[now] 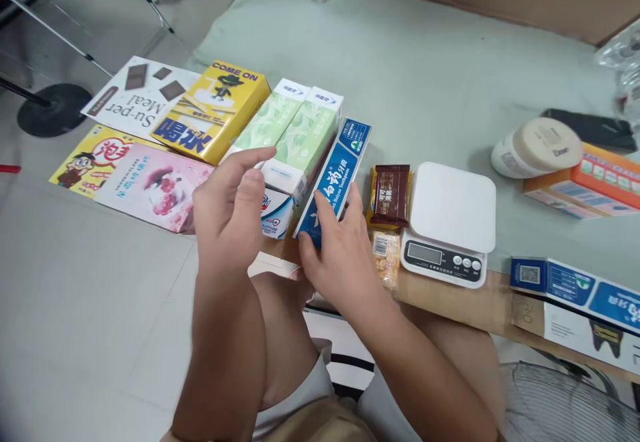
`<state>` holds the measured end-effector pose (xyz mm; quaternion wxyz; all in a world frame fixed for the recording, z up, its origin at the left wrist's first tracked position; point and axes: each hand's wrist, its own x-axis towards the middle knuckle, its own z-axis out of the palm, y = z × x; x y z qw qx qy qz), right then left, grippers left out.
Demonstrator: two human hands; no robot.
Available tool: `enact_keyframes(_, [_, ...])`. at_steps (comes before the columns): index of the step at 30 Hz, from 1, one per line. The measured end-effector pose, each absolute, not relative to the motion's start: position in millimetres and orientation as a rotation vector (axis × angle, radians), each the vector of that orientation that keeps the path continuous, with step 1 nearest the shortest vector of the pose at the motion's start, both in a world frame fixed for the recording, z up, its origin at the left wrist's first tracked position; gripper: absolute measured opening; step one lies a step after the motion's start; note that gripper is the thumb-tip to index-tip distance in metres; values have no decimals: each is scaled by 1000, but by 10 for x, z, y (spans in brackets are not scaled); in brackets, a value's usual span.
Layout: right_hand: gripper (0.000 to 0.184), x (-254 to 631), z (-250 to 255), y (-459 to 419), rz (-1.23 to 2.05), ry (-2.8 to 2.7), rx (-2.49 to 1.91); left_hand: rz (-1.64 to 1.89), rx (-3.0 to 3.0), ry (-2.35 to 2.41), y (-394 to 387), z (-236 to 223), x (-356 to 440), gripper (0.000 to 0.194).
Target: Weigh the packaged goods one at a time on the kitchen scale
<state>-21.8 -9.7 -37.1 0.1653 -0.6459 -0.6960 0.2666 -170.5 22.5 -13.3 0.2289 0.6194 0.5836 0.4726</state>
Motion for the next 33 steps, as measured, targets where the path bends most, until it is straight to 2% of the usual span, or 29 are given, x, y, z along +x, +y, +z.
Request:
enact_keyframes(4, [66, -163, -366, -47, 826, -1998, -1856, 1239, 1718, 1624, 246, -125, -1711, 35])
enact_keyframes(10, [69, -155, -359, -22, 869, -2054, -1748, 1001, 1788, 1700, 286, -97, -1706, 44])
enact_keyframes(16, [68, -156, -380, -17, 861, -2046, -1693, 993, 1812, 1698, 304, -114, -1701, 41])
enact_keyframes(20, [71, -122, -352, -29, 951, -2028, -1731, 1126, 1806, 1648, 288, -138, -1713, 36])
enact_keyframes(24, [71, -23, -255, -107, 908, -2016, -1762, 1453, 1785, 1542, 247, -142, -1689, 32])
enact_keyframes(28, [61, 157, -96, -231, 726, -2006, -1673, 1681, 1833, 1358, 208, -116, -1535, 33])
enact_keyframes(33, [47, 512, 160, -364, 601, -2007, -1527, 1714, 1888, 1016, 174, -86, -1088, 28])
